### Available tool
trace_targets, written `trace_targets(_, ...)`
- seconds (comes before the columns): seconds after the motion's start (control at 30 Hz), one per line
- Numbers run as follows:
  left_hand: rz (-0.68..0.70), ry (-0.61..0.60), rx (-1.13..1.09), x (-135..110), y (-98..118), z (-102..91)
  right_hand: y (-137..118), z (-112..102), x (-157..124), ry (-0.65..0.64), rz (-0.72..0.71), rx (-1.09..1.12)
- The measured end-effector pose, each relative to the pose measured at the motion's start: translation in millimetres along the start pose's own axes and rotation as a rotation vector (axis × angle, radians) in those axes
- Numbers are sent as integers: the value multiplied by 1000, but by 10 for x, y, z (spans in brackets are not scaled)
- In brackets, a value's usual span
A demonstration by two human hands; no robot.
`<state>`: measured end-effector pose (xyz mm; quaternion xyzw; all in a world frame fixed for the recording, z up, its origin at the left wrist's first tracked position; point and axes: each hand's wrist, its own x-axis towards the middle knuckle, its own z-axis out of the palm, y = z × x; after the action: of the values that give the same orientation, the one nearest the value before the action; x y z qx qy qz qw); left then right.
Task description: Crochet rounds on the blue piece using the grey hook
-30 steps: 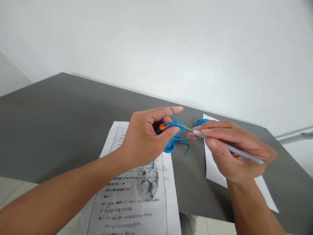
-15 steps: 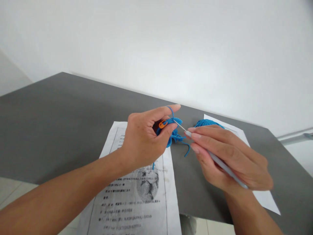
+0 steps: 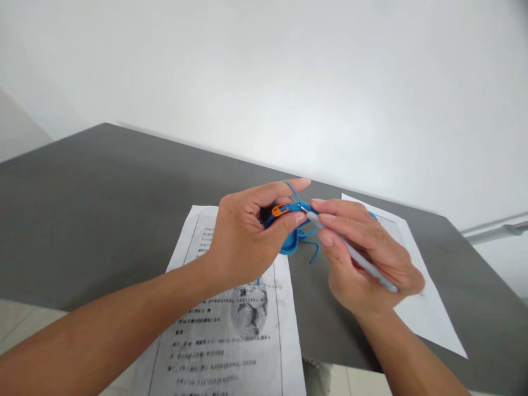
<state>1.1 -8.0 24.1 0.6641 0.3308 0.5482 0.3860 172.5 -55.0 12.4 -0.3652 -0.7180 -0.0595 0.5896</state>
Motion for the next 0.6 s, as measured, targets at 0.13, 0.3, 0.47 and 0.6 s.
trace_targets(0.13, -85, 9, -94, -14, 31, -2, 32, 1, -23, 4, -46, 61)
trace_targets(0.3, -207, 39, -276, 11, 62, -1, 49, -36, -22, -29, -61, 55)
trace_targets(0.47, -427, 19, -668, 79, 65, -6, -41, -80, -21, -91, -206, -282)
trace_targets(0.6, -552, -67, -848, 115, 112, -59, -74, -128, -44, -170, -385, -372)
